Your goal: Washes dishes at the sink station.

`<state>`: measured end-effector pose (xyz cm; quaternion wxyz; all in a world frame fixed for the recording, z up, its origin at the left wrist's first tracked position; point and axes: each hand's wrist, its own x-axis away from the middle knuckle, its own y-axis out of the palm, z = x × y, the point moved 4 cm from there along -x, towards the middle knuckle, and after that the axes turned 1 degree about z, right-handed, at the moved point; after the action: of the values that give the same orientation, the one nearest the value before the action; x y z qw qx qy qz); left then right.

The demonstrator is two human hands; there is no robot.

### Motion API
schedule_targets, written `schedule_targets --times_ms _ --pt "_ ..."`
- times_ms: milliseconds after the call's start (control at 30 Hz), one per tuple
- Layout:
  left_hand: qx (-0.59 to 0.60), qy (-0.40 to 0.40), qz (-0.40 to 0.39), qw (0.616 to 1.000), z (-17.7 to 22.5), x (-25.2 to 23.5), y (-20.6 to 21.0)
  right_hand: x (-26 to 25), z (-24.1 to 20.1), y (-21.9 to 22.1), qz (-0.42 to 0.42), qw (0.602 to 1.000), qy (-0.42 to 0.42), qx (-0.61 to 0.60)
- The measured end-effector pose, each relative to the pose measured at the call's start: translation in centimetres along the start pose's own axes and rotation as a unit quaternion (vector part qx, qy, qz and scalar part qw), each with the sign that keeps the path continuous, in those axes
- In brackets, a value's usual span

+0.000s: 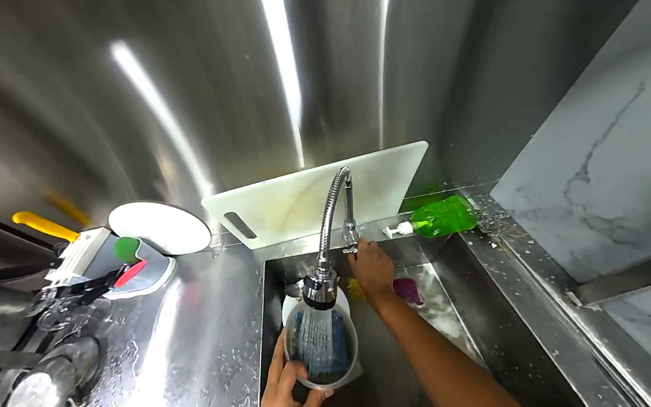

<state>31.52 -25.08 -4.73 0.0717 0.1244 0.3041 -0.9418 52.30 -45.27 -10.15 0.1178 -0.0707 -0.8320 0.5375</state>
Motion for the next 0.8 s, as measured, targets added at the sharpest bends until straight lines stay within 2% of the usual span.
schedule_targets --times_ms 100,200,233,300,367,433,533,700,800 --pt "0.009 0.000 -0.007 1.000 0.1 0.4 0.0 0.2 0.1 -0.3 0.016 1.000 -0.015 0.008" --pt "0.009 -0.010 0.000 1.000 -0.5 1.1 -0.1 1.2 -0.1 -0.4 0.175 0.977 -0.119 -0.014" --pt "0.007 -0.019 0.003 1.000 -0.8 1.4 0.0 1.5 -0.4 -0.2 0.185 0.972 -0.145 -0.006" --pt "0.008 -0.039 0.007 0.999 -1.2 2.0 0.1 2.0 -1.2 0.4 0.127 0.979 -0.156 0.023" --pt "0.011 -0.054 0.008 0.998 -1.6 2.4 0.2 2.1 -1.9 0.7 0.050 0.990 -0.126 0.048" --pt "0.015 -0.057 0.000 0.998 -2.0 2.4 0.3 2.4 -2.7 0.0 0.012 0.995 -0.090 0.043" --pt "0.016 -0.059 -0.028 0.998 -3.1 2.2 0.0 3.0 -3.5 -1.0 0.003 0.999 -0.047 -0.007" --pt "0.032 -0.057 -0.081 0.995 -4.5 1.9 -0.5 1.6 -3.1 1.0 0.035 0.998 -0.033 0.041" --pt "0.051 -0.043 -0.081 0.994 -4.5 2.1 -0.7 1.2 -2.8 1.2 0.023 0.998 0.000 -0.063"
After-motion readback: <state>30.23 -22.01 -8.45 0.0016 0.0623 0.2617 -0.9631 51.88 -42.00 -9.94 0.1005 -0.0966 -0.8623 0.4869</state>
